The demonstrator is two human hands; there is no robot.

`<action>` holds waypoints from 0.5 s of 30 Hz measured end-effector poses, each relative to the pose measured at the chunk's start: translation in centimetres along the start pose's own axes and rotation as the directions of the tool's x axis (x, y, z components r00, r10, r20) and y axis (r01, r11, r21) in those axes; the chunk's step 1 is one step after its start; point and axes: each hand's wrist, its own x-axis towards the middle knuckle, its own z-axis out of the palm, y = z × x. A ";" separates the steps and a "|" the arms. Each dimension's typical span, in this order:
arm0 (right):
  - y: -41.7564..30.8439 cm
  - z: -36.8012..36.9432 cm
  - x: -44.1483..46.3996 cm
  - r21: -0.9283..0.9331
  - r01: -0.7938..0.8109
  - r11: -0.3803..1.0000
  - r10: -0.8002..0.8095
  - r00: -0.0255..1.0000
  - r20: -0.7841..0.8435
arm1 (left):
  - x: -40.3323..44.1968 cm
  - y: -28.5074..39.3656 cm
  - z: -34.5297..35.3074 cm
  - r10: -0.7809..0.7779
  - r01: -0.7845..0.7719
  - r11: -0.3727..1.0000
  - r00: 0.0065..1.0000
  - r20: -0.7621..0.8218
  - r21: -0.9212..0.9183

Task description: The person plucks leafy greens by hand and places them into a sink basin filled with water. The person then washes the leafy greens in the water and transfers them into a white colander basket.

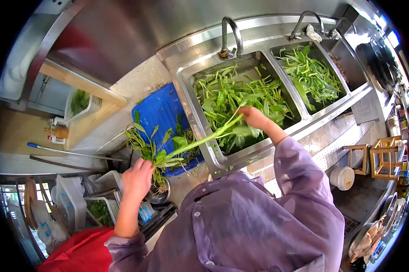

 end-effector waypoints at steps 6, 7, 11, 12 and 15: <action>-5.3 -3.5 -2.1 0.288 -0.154 0.945 0.042 0.931 0.362 | 0.7 -1.5 0.7 -0.039 0.039 0.999 0.999 -0.023 0.017; -5.2 -3.7 -2.4 0.459 -0.198 0.866 0.053 0.950 0.309 | 0.9 -1.4 0.7 -0.035 0.035 0.999 0.999 -0.025 0.022; -4.7 -4.7 -2.8 0.557 -0.210 0.803 0.068 0.962 0.263 | 1.8 -0.9 0.6 -0.026 0.027 0.999 0.999 -0.018 0.036; -5.0 -4.8 -3.0 0.543 -0.202 0.815 0.038 0.954 0.299 | 2.1 -0.7 0.5 -0.025 0.026 0.999 1.000 -0.016 0.035; -6.1 -4.3 -3.3 0.090 -0.002 0.996 -0.025 0.956 0.293 | 2.8 0.0 0.5 -0.006 0.007 1.000 0.999 -0.036 0.021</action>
